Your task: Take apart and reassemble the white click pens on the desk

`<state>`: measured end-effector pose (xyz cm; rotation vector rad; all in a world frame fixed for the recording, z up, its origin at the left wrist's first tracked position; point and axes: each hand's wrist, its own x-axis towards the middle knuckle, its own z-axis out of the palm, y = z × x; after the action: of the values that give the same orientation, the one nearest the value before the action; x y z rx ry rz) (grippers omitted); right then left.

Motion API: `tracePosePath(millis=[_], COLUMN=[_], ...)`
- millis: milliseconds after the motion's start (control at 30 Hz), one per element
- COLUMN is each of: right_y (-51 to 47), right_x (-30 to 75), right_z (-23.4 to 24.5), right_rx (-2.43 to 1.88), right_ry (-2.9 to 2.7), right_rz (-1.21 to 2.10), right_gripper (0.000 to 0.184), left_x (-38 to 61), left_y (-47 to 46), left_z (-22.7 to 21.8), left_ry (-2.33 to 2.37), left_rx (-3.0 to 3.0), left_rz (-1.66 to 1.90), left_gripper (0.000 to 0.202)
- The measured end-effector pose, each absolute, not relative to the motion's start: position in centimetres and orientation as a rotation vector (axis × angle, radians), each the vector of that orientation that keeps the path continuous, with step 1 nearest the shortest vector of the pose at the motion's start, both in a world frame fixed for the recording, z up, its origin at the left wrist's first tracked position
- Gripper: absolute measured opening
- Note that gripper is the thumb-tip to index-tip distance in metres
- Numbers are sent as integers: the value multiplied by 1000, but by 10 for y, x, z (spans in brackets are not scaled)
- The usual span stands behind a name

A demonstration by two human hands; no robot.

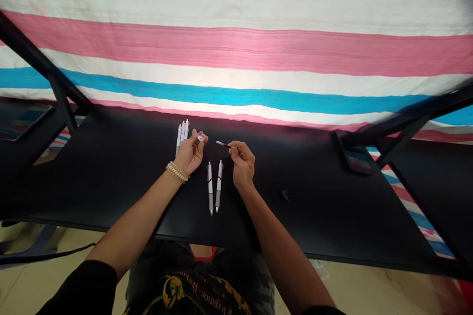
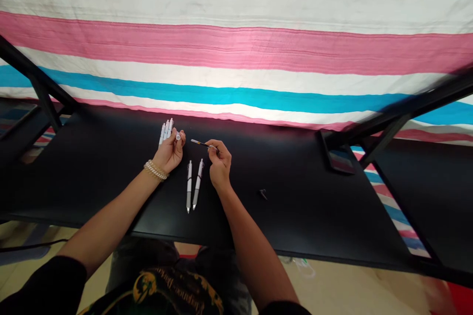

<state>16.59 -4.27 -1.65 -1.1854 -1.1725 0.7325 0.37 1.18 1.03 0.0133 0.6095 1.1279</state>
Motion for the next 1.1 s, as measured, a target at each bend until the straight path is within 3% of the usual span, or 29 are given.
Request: tracePosePath(millis=[200,467,833,1100], right_y=[-34,-33,-43,-40], right_x=[169,174,168,168], right_z=[-19,-15,-13,-20], right_rx=[-833,-745,-1203,-1343], right_ry=[-799,-809,-1215,-1202], right_rz=[1154,1248,666,575], right_gripper=[5,4,18,21], left_x=[4,5,10,13], left_y=[11,10,9,7], left_z=[10,9,3,-2], left_ry=[567,576,600,599], left_rx=[34,40,178,312], left_rz=[1120,1133,1176,1230], left_gripper=[30,24,19,15])
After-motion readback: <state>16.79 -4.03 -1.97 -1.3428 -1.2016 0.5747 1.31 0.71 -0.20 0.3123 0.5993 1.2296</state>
